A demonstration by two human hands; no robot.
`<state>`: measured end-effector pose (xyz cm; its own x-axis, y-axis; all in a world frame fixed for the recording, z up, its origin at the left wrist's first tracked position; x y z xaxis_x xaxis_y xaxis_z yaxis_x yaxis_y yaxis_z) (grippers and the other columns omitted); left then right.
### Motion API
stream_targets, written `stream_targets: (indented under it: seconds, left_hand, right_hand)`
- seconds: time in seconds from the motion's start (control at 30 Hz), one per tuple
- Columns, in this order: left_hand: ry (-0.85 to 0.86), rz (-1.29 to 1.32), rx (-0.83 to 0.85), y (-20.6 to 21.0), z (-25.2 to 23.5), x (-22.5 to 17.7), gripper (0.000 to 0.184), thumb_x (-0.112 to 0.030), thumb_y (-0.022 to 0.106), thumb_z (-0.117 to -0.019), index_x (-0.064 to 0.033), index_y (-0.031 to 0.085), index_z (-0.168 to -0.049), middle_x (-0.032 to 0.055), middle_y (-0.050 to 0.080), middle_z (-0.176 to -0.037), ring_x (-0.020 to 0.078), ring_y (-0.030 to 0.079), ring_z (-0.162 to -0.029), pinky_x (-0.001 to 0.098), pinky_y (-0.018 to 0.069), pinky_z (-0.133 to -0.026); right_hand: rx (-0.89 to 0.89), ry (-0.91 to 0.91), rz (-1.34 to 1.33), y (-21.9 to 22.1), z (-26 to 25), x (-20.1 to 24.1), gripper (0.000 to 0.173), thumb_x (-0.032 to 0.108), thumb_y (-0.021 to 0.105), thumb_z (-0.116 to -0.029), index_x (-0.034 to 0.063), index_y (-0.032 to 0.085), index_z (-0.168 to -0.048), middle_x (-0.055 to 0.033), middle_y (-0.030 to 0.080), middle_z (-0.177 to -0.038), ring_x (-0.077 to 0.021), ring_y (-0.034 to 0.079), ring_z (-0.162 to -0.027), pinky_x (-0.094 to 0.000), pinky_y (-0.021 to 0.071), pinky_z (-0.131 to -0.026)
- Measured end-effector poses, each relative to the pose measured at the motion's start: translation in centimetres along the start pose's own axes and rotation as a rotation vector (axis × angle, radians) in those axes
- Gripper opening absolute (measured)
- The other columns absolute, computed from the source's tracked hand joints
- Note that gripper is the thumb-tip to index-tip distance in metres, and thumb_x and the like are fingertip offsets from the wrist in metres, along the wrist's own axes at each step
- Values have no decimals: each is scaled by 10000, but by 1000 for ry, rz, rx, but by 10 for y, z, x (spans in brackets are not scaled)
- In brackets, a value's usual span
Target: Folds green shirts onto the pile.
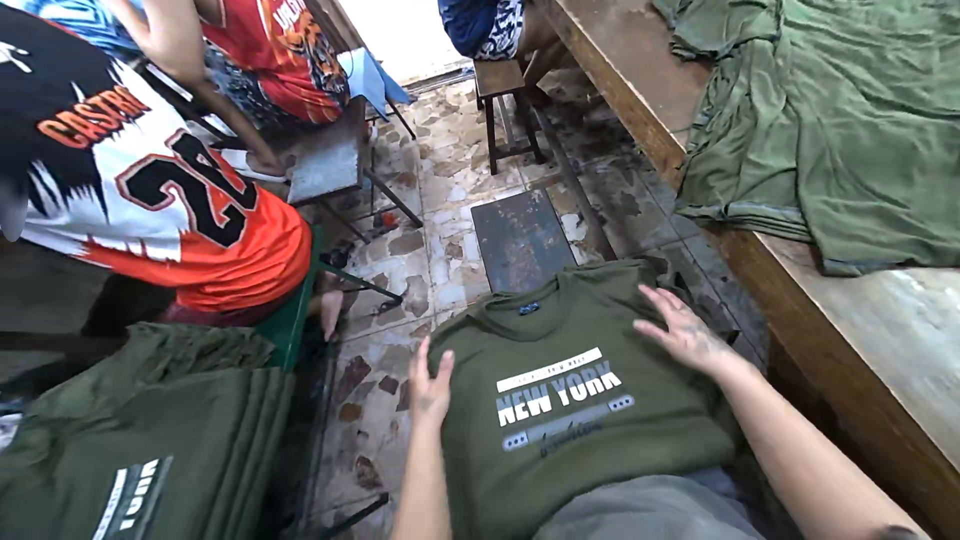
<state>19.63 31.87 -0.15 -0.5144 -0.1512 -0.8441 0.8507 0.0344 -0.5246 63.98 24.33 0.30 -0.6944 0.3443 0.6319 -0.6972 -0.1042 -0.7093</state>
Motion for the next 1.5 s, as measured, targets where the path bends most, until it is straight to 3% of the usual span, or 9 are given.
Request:
stream_targets:
  seconds: [0.13, 0.33, 0.5, 0.7, 0.93, 1.17, 1.27, 1.4, 1.5]
  left_hand:
    - [-364, 168, 94, 29, -28, 65, 607, -429, 254, -1123, -54, 285, -1600, 192, 319, -1638, 279, 321, -1514, 476, 257, -1233]
    - [-319, 357, 10, 20, -61, 89, 505, -316, 360, -1122, 26, 443, -1484, 231, 508, -1477, 252, 514, -1338, 415, 407, -1124]
    - [-372, 327, 70, 33, -34, 75, 538, -344, 190, -1140, -24, 392, -1523, 159, 492, -1502, 168, 500, -1335, 352, 413, -1115]
    - [-342, -282, 91, -8, -29, 125, 528, -339, 377, -1122, 106, 640, -1232, 329, 638, -1227, 421, 597, -1207, 575, 419, -1062]
    - [-195, -829, -132, -105, -43, 42, 756, -736, 475, -929, -96, 681, -1274, 273, 709, -1144, 494, 654, -1132, 703, 458, -935]
    - [20, -662, 163, -15, -53, 14, 438, -276, 534, -1045, -106, 571, -1446, 255, 487, -1494, 478, 423, -1400, 709, 301, -1103]
    - [251, -602, 69, 23, -36, -48, 627, -516, 507, -1024, -76, 542, -1469, 254, 433, -1546, 486, 347, -1452, 718, 242, -1132]
    - [22, -801, 329, 103, -34, 0, 848, -719, 450, -968, -178, 332, -1611, 171, 245, -1678, 419, 169, -1552, 701, 128, -1192]
    - [77, -766, 279, 93, -6, -36, 812, -692, 501, -963, -231, 337, -1611, 218, 174, -1686, 467, 134, -1546, 745, 141, -1156]
  right_hand:
    - [38, 417, -302, 10, -48, -95, 722, 543, 270, -1093, 33, 284, -1605, -265, 286, -1639, -403, 273, -1530, -584, 204, -1234]
    - [-154, -143, 69, -31, -83, 0, 691, 441, 632, -997, 91, 429, -1557, -226, 410, -1585, -401, 380, -1476, -576, 286, -1211]
    - [100, 103, -268, 15, -146, -45, 517, 385, 616, -1030, 4, 581, -1378, -262, 552, -1425, -363, 510, -1358, -517, 366, -1156]
    - [154, 255, -436, 22, -121, -81, 653, 483, 314, -1107, -35, 489, -1463, -266, 499, -1488, -343, 484, -1394, -512, 346, -1177]
    - [-231, 164, 42, -54, -116, -72, 594, 467, 615, -1012, -96, 667, -1196, -342, 622, -1268, -473, 564, -1271, -626, 387, -1099]
    - [-115, -71, 296, -35, -102, 11, 308, 150, 551, -1037, 7, 645, -1293, -284, 570, -1367, -460, 519, -1318, -636, 413, -1080]
    - [-138, -301, 425, -7, -66, 84, 325, 281, 594, -1011, 153, 708, -1287, -186, 614, -1384, -429, 504, -1352, -701, 366, -1059]
    - [-9, -61, 387, 60, -104, -3, 513, 544, 433, -1040, 370, 499, -1518, -133, 310, -1667, -446, 171, -1553, -837, 168, -1083]
    - [13, -21, 409, 52, -81, 7, 564, 509, 500, -1040, 263, 476, -1547, -207, 269, -1667, -492, 154, -1543, -817, 193, -1095]
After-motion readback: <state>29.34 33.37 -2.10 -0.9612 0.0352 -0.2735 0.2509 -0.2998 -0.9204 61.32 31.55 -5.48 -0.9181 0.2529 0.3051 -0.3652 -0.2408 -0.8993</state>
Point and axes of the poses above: each hand's wrist, its own z-axis away from the middle knuckle, its own y-axis out of the palm, x = y × z, the point moved 10 cm from there along -z, towards the middle knuckle
